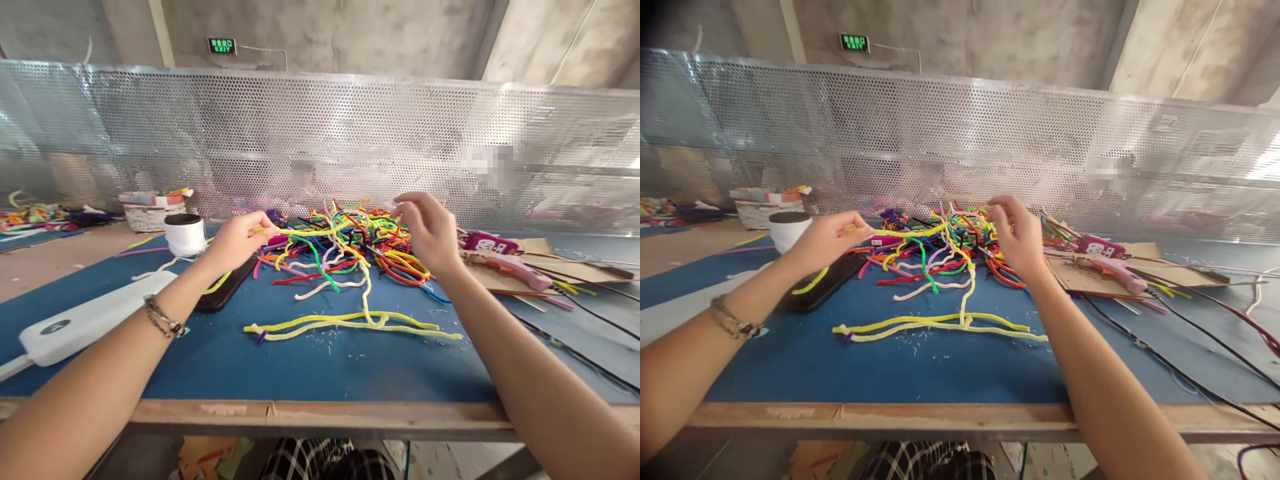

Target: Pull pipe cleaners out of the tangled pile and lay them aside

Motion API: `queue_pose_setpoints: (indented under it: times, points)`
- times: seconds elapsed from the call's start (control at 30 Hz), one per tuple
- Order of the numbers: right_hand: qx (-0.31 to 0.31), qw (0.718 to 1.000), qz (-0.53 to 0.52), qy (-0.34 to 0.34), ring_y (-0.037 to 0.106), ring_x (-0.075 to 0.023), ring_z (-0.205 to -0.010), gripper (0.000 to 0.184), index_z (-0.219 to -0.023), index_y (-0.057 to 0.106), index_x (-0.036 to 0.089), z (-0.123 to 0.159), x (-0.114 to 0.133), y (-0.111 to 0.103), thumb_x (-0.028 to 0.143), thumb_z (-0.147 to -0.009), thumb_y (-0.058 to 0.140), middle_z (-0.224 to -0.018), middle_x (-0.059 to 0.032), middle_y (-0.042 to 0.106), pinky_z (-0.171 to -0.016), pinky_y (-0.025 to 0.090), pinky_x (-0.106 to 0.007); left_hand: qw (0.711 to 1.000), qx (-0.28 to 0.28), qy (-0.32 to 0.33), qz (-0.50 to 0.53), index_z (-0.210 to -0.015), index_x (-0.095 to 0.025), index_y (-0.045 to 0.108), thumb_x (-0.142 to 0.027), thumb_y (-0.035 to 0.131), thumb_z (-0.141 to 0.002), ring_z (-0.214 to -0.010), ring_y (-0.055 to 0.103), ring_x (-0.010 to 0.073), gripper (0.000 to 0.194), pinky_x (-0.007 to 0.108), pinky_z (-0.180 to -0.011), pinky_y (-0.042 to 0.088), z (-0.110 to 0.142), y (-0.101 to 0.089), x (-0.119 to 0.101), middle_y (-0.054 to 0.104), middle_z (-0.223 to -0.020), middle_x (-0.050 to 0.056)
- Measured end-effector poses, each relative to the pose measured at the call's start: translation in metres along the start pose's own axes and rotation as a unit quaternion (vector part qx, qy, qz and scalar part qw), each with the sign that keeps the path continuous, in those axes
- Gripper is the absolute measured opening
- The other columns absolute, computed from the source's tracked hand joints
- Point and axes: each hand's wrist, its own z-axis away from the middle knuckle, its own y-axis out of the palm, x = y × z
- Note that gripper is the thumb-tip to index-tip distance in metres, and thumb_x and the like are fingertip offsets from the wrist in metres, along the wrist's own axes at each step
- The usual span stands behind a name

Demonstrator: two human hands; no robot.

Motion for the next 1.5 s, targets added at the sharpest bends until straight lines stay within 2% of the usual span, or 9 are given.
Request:
queue_pose_setpoints:
  times: [0.03, 0.1, 0.2, 0.33, 0.53, 0.67, 1.0, 1.3, 1.5]
  points:
    - [-0.004, 0.997, 0.057, -0.061, 0.056, -0.0169, -0.073, 0.021, -0.091, 0.054, 0.017, 0.005, 0.008, 0.009, 0.029, -0.082, 0.039, -0.079, -0.0073, 0.062, -0.069, 0.043, -0.032, 1.000, 0.002, 0.017, -0.015, -0.060, -0.015, 0.048, -0.028, 0.051, -0.072, -0.043, 0.031, 0.0061, 0.017, 0.018, -0.042, 0.024, 0.004, 0.005, -0.007, 0.038, -0.046, -0.006]
    - [0.056, 0.976, 0.127, -0.165, 0.053, -0.0215, -0.090, 0.025, -0.100, 0.052, 0.016, 0.016, 0.025, 0.026, 0.029, -0.082, 0.040, -0.098, -0.0123, 0.060, -0.079, 0.040, -0.036, 0.999, 0.021, 0.047, -0.013, -0.061, -0.016, 0.048, -0.029, 0.049, -0.074, -0.042, 0.029, 0.0058, 0.019, 0.018, -0.041, 0.023, 0.012, 0.015, -0.018, 0.038, -0.046, -0.007]
    - [0.187, 0.949, 0.138, -0.211, 0.054, -0.0204, -0.089, 0.023, -0.097, 0.053, 0.016, 0.033, 0.047, 0.045, 0.027, -0.086, 0.036, -0.096, -0.0118, 0.059, -0.075, 0.040, -0.032, 0.993, 0.077, 0.083, 0.019, -0.063, -0.016, 0.048, -0.030, 0.047, -0.077, -0.042, 0.030, 0.0060, 0.019, 0.018, -0.041, 0.023, 0.023, 0.029, -0.029, 0.039, -0.048, -0.006]
    - [0.271, 0.942, 0.112, -0.161, 0.055, -0.0146, -0.066, 0.027, -0.087, 0.055, 0.015, 0.043, 0.055, 0.051, 0.024, -0.088, 0.030, -0.077, -0.0073, 0.059, -0.058, 0.039, -0.024, 0.984, 0.140, 0.088, 0.064, -0.063, -0.016, 0.046, -0.031, 0.046, -0.078, -0.043, 0.029, 0.0062, 0.021, 0.018, -0.041, 0.022, 0.028, 0.035, -0.030, 0.035, -0.048, -0.007]
    - [0.285, 0.939, 0.054, -0.183, 0.051, -0.0109, -0.059, 0.023, -0.079, 0.057, 0.014, 0.033, 0.045, 0.043, 0.022, -0.086, 0.037, -0.067, -0.0040, 0.059, -0.057, 0.034, -0.020, 0.972, 0.198, 0.073, 0.108, -0.066, -0.017, 0.045, -0.033, 0.044, -0.079, -0.045, 0.029, 0.0063, 0.021, 0.017, -0.041, 0.022, 0.020, 0.033, -0.023, 0.034, -0.051, -0.007]
    - [0.330, 0.923, 0.017, -0.198, 0.046, -0.0081, -0.054, 0.022, -0.075, 0.057, 0.014, 0.026, 0.040, 0.037, 0.017, -0.083, 0.038, -0.064, -0.0015, 0.058, -0.055, 0.032, -0.018, 0.962, 0.242, 0.086, 0.087, -0.064, -0.017, 0.042, -0.031, 0.044, -0.079, -0.043, 0.026, 0.0061, 0.021, 0.018, -0.041, 0.020, 0.015, 0.032, -0.023, 0.030, -0.048, -0.008]
    - [0.432, 0.889, -0.056, -0.137, 0.044, -0.0064, -0.053, 0.022, -0.074, 0.059, 0.012, 0.012, 0.033, 0.019, 0.020, -0.082, 0.040, -0.062, 0.0000, 0.055, -0.052, 0.033, -0.017, 0.929, 0.342, 0.106, 0.089, -0.066, -0.016, 0.044, -0.034, 0.043, -0.078, -0.053, 0.037, 0.0079, 0.022, 0.018, -0.050, 0.029, 0.008, 0.018, -0.007, 0.042, -0.059, -0.004]
    - [0.485, 0.869, -0.091, -0.037, 0.048, -0.0091, -0.060, 0.027, -0.075, 0.061, 0.013, 0.005, 0.020, 0.008, 0.032, -0.082, 0.043, -0.068, -0.0017, 0.058, -0.057, 0.037, -0.021, 0.923, 0.358, 0.109, 0.093, -0.064, -0.016, 0.044, -0.035, 0.045, -0.076, -0.052, 0.037, 0.0073, 0.022, 0.017, -0.049, 0.030, 0.001, 0.007, 0.007, 0.042, -0.059, -0.004]
    - [0.469, 0.876, -0.115, 0.007, 0.045, -0.0084, -0.059, 0.029, -0.070, 0.060, 0.014, 0.002, 0.012, 0.000, 0.036, -0.080, 0.045, -0.065, 0.0000, 0.054, -0.055, 0.034, -0.021, 0.936, 0.333, 0.072, 0.084, -0.059, -0.016, 0.046, -0.036, 0.049, -0.072, -0.056, 0.045, 0.0087, 0.024, 0.017, -0.052, 0.035, 0.001, -0.002, 0.002, 0.052, -0.063, -0.001]
